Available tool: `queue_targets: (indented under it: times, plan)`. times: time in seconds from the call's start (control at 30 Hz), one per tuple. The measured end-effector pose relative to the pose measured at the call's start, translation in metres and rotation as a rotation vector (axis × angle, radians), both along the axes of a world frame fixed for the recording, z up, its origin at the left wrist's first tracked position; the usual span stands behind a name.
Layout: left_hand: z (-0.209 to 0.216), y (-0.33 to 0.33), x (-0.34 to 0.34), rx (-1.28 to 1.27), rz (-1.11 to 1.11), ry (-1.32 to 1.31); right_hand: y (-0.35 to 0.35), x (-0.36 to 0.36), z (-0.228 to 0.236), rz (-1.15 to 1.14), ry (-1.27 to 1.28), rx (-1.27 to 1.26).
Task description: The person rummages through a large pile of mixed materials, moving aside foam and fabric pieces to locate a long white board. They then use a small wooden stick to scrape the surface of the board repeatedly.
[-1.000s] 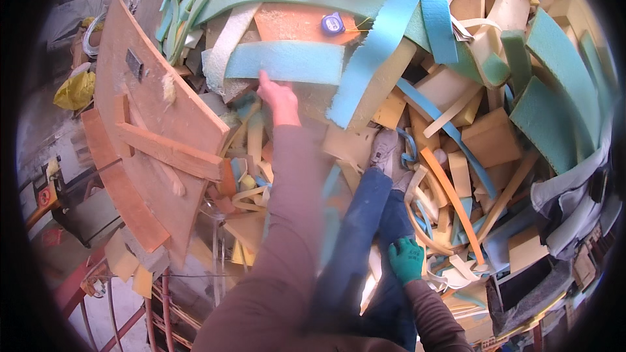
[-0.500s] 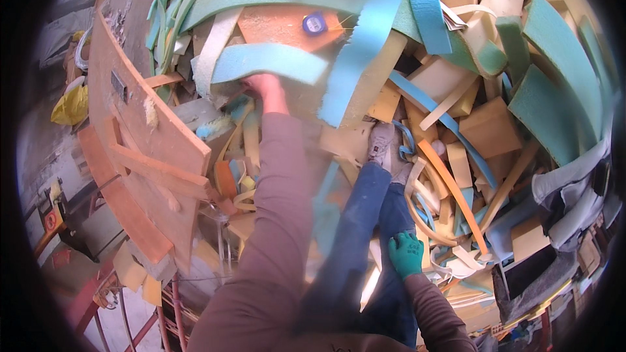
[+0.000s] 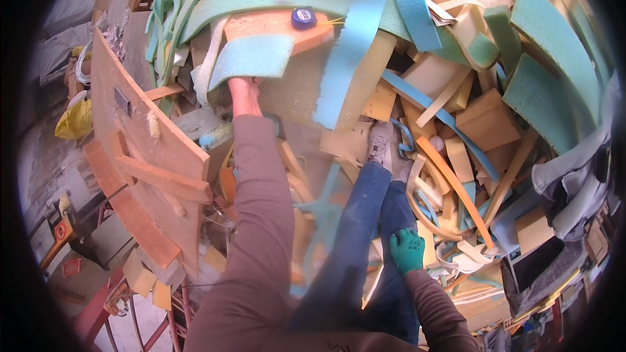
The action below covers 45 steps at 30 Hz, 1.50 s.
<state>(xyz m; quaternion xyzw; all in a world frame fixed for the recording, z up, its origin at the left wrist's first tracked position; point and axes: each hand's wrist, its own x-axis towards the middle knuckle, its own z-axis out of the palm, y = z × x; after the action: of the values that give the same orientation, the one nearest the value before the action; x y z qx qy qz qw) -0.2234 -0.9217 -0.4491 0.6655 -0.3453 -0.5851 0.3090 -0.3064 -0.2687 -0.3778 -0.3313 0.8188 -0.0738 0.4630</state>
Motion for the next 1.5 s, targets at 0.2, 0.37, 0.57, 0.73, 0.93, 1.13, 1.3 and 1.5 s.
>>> queue_targets:
  times: [0.2,0.37,0.57,0.73,0.93,1.13,1.3,1.5]
  plan:
    - [0.022,0.004,0.02,0.049,-0.023,-0.154,0.0,-0.001,-0.001,0.005,0.009,-0.005]
    - [0.057,0.009,0.042,0.011,-0.208,-0.245,0.003,-0.002,-0.003,-0.024,-0.005,-0.01]
    - [0.044,0.021,0.06,-0.047,-0.188,-0.319,0.003,-0.006,-0.002,-0.03,-0.001,-0.03]
    - [0.01,0.045,0.096,-0.068,-0.156,-0.697,0.003,-0.01,-0.001,-0.061,-0.026,-0.023]
    - [-0.031,0.02,0.099,-0.343,-0.549,-0.626,0.003,-0.01,0.002,-0.059,-0.048,-0.013]
    - [-0.049,-0.002,0.116,-0.472,-0.634,-1.327,0.016,-0.004,-0.007,-0.099,-0.047,-0.055]
    - [-0.061,0.029,0.129,-0.642,-0.724,-0.845,0.024,0.004,-0.017,0.442,0.243,-0.038]
    - [-0.063,0.145,0.144,-0.349,-0.564,-0.763,0.016,-0.009,-0.004,-0.282,-0.107,-0.06]
